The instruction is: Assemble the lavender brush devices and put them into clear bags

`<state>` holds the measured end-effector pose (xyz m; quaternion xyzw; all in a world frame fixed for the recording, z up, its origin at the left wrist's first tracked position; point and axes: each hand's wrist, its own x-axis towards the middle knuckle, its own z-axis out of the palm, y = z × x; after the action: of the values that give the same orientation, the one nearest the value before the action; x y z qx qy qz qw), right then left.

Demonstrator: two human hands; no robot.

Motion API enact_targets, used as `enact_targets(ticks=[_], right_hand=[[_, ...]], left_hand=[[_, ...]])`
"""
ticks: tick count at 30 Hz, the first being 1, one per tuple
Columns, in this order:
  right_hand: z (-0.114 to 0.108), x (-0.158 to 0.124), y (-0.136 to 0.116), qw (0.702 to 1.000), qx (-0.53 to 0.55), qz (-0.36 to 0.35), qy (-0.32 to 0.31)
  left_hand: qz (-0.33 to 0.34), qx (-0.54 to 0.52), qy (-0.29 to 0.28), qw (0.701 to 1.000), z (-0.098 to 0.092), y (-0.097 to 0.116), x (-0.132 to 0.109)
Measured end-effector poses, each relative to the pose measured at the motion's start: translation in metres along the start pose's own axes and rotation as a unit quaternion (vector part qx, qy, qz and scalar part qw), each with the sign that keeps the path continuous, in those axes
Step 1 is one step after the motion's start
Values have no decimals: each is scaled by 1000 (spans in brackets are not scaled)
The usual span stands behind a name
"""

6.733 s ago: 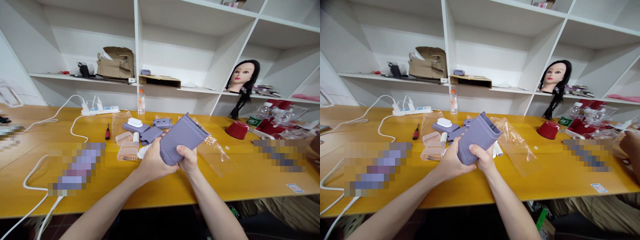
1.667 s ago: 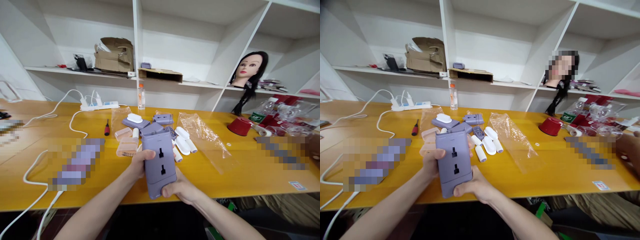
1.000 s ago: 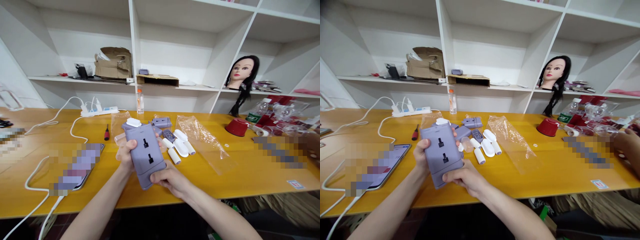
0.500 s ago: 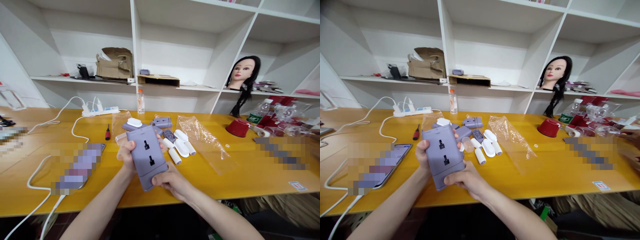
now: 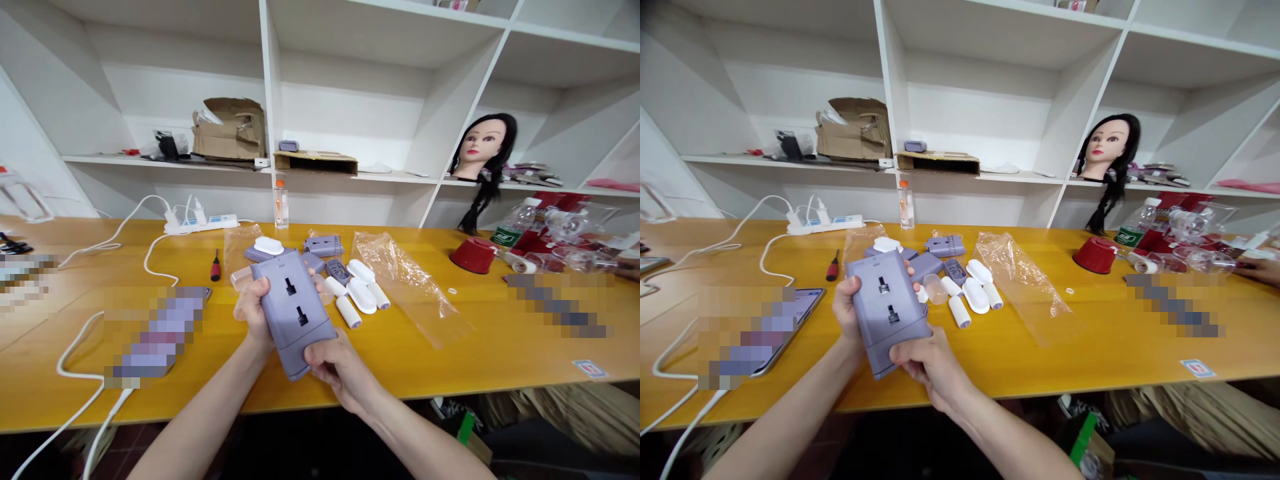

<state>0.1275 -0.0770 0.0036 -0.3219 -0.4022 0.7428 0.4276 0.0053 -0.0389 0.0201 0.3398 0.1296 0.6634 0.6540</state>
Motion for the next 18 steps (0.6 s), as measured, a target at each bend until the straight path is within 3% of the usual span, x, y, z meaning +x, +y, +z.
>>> enact_targets(ticks=[6,12,18], right_hand=[[-1,-1,5,1000,15,-10,-5],[-6,3,8,998,-9,23,-52],[-3,5,4,997,-4,32,-75]], left_hand=[[14,0,-15,1000,0,0,-1],[-44,1,-68,997,-1,5,4],[-68,-12,-67,995,-4,7,7]])
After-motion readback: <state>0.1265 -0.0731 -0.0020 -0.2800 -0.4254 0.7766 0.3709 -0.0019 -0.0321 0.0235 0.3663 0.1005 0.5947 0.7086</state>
